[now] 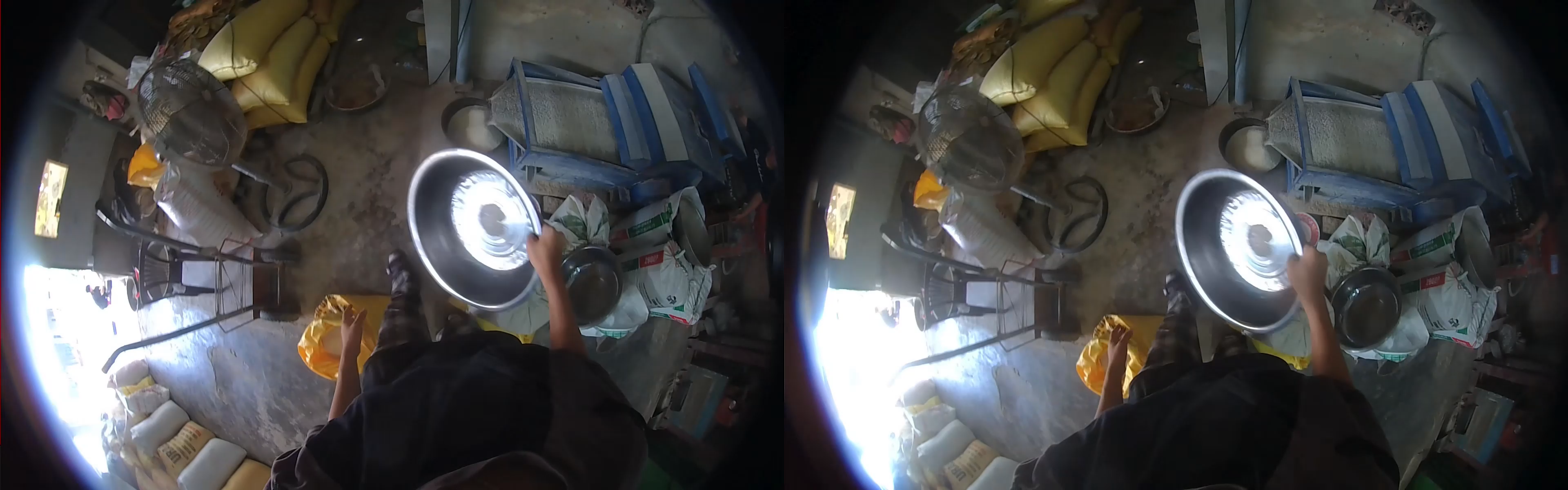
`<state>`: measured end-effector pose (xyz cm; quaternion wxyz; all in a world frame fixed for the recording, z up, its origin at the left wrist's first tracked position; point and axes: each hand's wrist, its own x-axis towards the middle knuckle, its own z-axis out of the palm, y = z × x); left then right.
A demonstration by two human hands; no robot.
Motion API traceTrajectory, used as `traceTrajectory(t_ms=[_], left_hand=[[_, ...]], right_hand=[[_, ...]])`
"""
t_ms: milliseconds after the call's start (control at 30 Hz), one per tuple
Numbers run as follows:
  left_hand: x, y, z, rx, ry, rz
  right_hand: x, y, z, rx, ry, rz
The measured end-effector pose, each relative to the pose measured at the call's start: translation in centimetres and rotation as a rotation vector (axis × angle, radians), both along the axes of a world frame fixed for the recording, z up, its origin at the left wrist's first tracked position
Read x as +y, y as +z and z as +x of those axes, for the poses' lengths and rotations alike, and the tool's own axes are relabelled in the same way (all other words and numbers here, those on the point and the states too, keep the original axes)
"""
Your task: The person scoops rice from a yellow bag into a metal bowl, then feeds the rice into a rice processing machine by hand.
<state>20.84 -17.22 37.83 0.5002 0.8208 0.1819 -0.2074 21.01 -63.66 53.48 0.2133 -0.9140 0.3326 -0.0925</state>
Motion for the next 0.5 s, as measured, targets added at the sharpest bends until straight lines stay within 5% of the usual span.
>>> traceTrajectory(t_ms=[100,167,200,233,300,500], left_hand=[[-4.4,-0.7,9.1,0.127,0.134,-0.229],[-5.2,-4.9,14.5,0.272,0.317,-0.666],[-5.9,-6.3,18.7,0.339,0.402,-0.892],[-6.4,-6.3,21.9,0.346,0.38,-0.906],[-7.3,-5.6,26.3,0.37,0.459,-1.245],[-5.5,-13.5,33.7,0.493,0.535,-0.849]], right_hand=[[-1.5,-8.8,9.5,-0.334,0.029,0.09],[0.3,-12.5,14.5,-0.236,-0.038,0.213],[3.1,-7.4,17.1,-0.129,-0.164,0.545],[3.7,-12.2,19.0,-0.188,-0.189,0.503],[5.4,-13.4,22.7,-0.168,-0.075,0.505],[4.9,-17.5,30.6,0.049,0.003,0.587]])
